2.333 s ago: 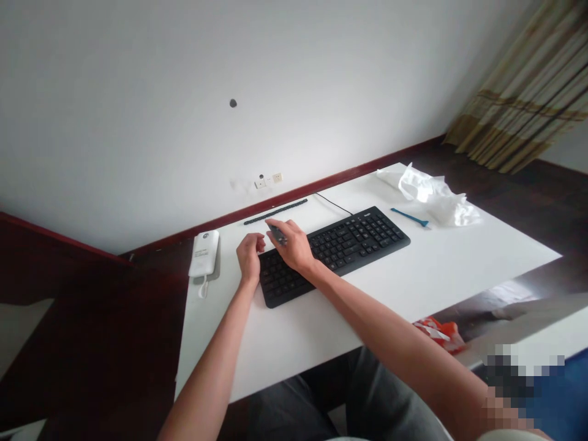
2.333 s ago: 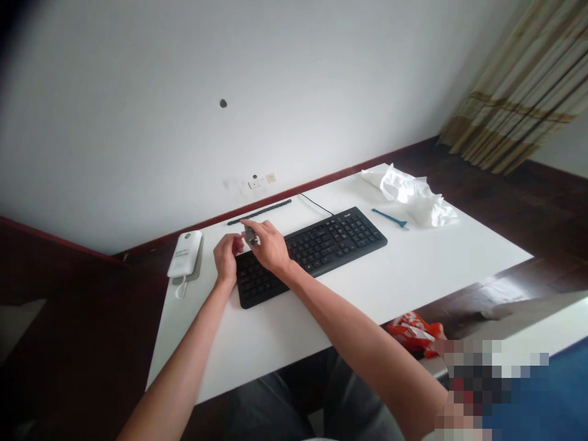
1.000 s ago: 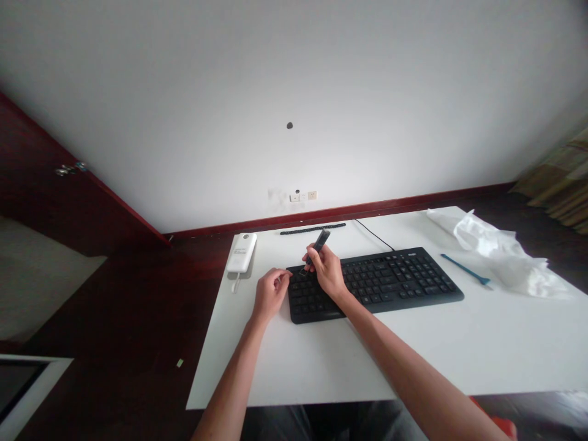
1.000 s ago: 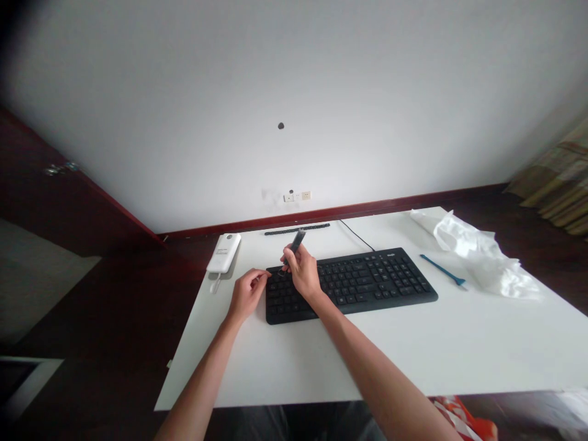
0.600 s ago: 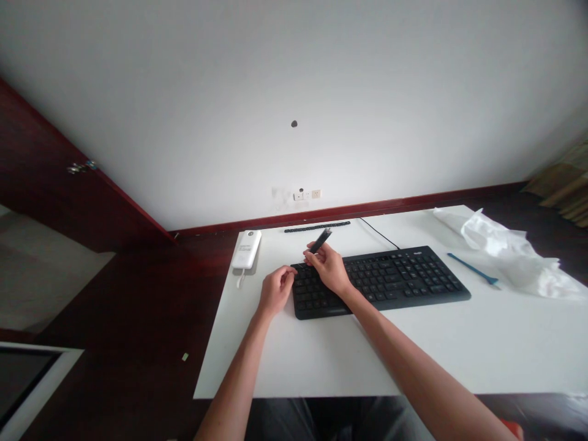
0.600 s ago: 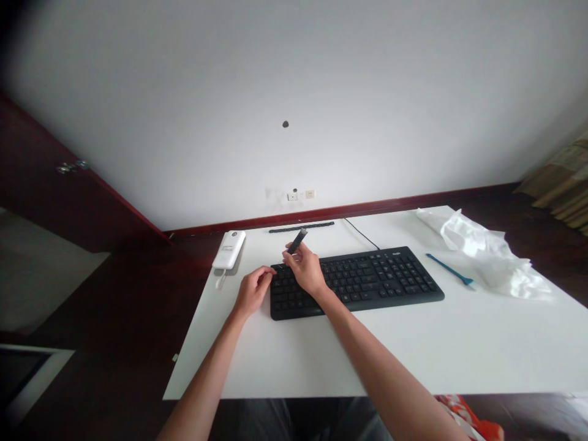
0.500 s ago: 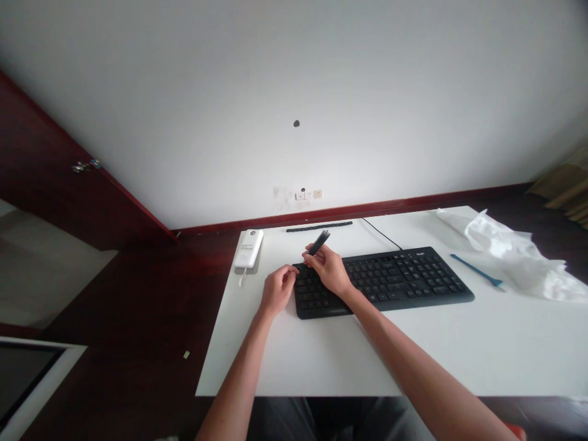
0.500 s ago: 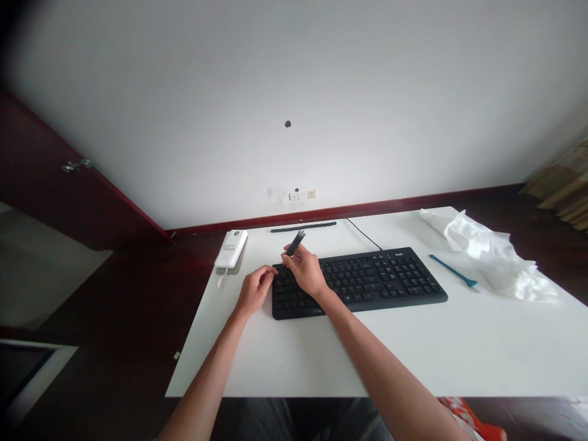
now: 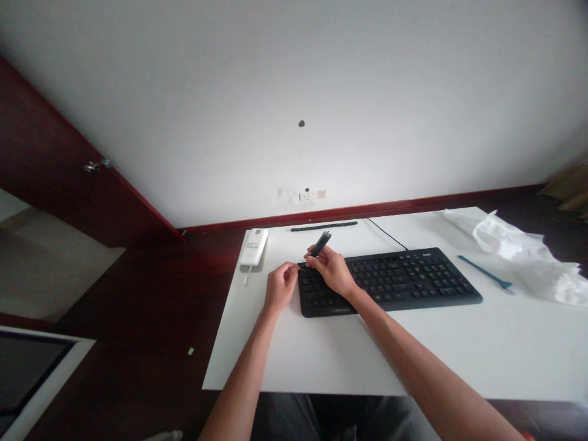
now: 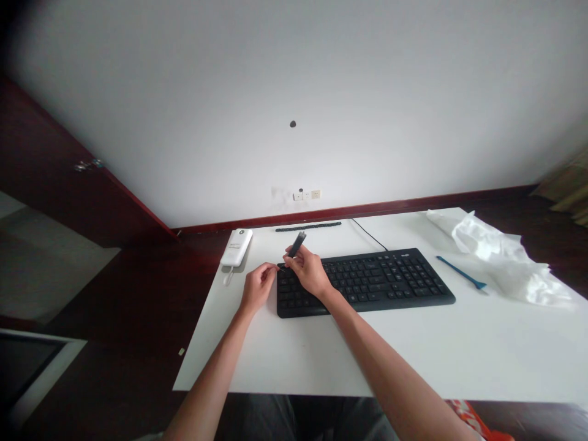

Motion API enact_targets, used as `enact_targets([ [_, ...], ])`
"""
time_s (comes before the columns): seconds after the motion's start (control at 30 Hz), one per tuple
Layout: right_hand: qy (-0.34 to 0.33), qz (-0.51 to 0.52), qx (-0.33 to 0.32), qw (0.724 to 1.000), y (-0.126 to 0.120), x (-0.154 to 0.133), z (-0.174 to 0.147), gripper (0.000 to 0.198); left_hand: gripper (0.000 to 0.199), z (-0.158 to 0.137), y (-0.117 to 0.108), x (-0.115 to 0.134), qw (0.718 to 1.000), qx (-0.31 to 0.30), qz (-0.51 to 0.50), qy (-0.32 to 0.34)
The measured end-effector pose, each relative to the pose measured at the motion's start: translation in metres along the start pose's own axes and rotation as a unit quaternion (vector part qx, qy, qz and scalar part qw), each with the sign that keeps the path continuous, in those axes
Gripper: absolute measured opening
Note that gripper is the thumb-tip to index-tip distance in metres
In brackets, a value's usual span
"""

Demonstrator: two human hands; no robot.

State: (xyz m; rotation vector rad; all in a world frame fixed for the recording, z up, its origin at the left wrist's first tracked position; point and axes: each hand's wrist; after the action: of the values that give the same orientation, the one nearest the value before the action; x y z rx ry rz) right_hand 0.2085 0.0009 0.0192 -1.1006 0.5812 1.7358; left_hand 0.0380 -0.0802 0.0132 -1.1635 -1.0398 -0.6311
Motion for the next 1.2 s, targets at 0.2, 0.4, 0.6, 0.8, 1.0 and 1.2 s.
enact_targets([
  [0.2,0.008,-0.014,-0.013,1.000,0.000,-0.003,0.000,0.031,0.026,-0.001,0.001,0.000,1.000,-0.003,0.020,0.006],
  [0.4,0.011,-0.043,-0.020,0.999,-0.001,-0.010,0.000,0.027,0.027,-0.001,0.000,0.001,1.000,-0.015,0.024,0.007],
  [0.6,0.021,-0.037,-0.042,0.998,-0.001,-0.012,0.001,0.027,0.030,0.000,-0.001,-0.002,0.999,-0.001,0.042,-0.001],
  [0.8,-0.008,-0.097,-0.095,0.991,-0.001,-0.018,0.002,0.024,0.032,0.001,-0.001,-0.003,0.999,0.012,0.039,-0.003],
  [1.0,-0.033,-0.143,-0.144,0.979,-0.001,-0.025,0.006,0.023,0.026,0.001,-0.001,-0.003,0.999,0.043,0.022,-0.007],
  [1.2,-0.057,-0.184,-0.203,0.960,-0.001,-0.032,0.010,0.025,0.022,0.003,0.000,-0.007,0.999,0.023,0.026,-0.009],
])
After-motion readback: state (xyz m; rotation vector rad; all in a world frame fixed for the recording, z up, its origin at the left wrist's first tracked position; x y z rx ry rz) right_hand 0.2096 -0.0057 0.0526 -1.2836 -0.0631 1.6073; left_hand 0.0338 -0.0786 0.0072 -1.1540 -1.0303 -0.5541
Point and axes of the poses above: each hand's wrist, its own z-axis towards the middle knuckle, its own y-axis out of the palm, x = y × z, and after that the axes turned 14 degrees about -y, right-handed
